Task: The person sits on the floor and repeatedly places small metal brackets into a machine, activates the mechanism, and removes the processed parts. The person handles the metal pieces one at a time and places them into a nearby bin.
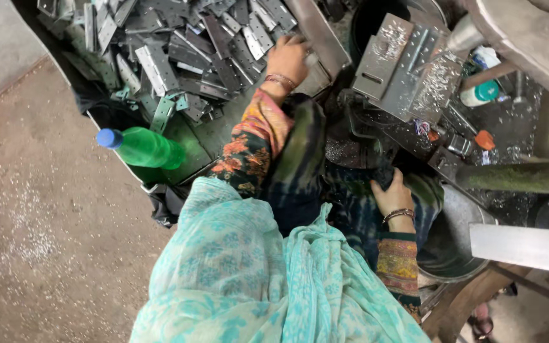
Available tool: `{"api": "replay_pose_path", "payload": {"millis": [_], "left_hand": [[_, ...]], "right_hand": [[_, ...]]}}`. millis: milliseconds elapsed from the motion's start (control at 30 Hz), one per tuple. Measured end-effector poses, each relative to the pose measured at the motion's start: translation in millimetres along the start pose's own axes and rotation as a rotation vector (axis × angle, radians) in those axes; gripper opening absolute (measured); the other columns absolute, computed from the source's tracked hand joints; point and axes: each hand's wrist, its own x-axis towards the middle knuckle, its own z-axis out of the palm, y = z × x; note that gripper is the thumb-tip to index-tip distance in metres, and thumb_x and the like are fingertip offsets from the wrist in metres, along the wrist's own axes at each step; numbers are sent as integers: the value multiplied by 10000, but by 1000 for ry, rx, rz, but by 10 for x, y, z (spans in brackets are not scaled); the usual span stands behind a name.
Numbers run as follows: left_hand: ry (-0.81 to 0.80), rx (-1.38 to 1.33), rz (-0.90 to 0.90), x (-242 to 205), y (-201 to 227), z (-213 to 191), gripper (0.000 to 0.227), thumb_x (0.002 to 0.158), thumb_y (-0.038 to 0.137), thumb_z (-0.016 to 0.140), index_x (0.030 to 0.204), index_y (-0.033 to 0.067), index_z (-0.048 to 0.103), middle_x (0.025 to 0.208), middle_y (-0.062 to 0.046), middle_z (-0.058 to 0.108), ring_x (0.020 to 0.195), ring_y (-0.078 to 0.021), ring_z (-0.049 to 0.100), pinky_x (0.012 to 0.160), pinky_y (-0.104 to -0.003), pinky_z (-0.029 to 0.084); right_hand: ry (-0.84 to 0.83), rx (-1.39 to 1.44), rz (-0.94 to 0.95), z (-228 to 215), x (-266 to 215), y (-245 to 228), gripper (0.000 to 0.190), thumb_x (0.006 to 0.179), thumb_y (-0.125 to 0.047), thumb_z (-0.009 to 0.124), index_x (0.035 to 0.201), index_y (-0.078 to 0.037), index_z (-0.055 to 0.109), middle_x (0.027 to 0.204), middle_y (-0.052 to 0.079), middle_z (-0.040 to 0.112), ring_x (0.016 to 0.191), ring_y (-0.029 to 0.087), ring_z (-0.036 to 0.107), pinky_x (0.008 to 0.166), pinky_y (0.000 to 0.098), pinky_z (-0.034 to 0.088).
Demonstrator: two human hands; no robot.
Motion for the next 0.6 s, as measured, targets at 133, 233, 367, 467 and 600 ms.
{"api": "replay_pose_path", "payload": {"millis": [133, 233, 367, 467, 600], "left_hand": [[65, 180, -347, -434, -859, 249, 555, 769, 157, 735, 1319, 169, 656, 1457, -112, 513, 1299, -352, 502, 1011, -546, 477], [395, 92, -520, -693, -1374, 459, 718, 650, 163, 852, 1301, 63, 567, 1426, -235, 432, 1221, -447, 493, 897, -552, 505], [528, -47, -605, -814, -1743, 811, 654, 642, 10, 782, 1257, 56, 566, 1331, -247, 474, 1164, -459, 545, 916, -504, 533], [624, -163, -541, -786, -1830, 1028, 695, 660, -45, 740, 1320, 77, 561, 1216, -217, 514, 1092, -443, 591, 942, -480, 540], [626, -261, -590, -887, -1793, 1189, 731, 665, -16, 771, 1353, 99, 554, 1096, -199, 551, 972, -426, 616, 848, -484, 538]], "right_hand": [[-10, 21, -4, -14, -17, 0, 858, 844, -509, 708, 1550, -134, 398, 1203, 313, 684, 1111, 484, 663, 947, 530, 538], [-12, 20, -13, -19, -15, 8, 861, 843, -506, 709, 1551, -129, 396, 1205, 309, 686, 1116, 480, 664, 944, 527, 540], [-40, 7, 15, -63, -15, -46, 862, 849, -503, 700, 1560, -133, 383, 1211, 297, 690, 1107, 468, 678, 928, 519, 555], [-56, -5, 40, -82, -54, -88, 859, 852, -505, 693, 1565, -146, 377, 1216, 285, 693, 1100, 456, 687, 922, 515, 561], [-41, 7, 31, -96, -51, -91, 854, 847, -505, 693, 1560, -152, 383, 1212, 273, 699, 1103, 450, 683, 914, 515, 560]]}}
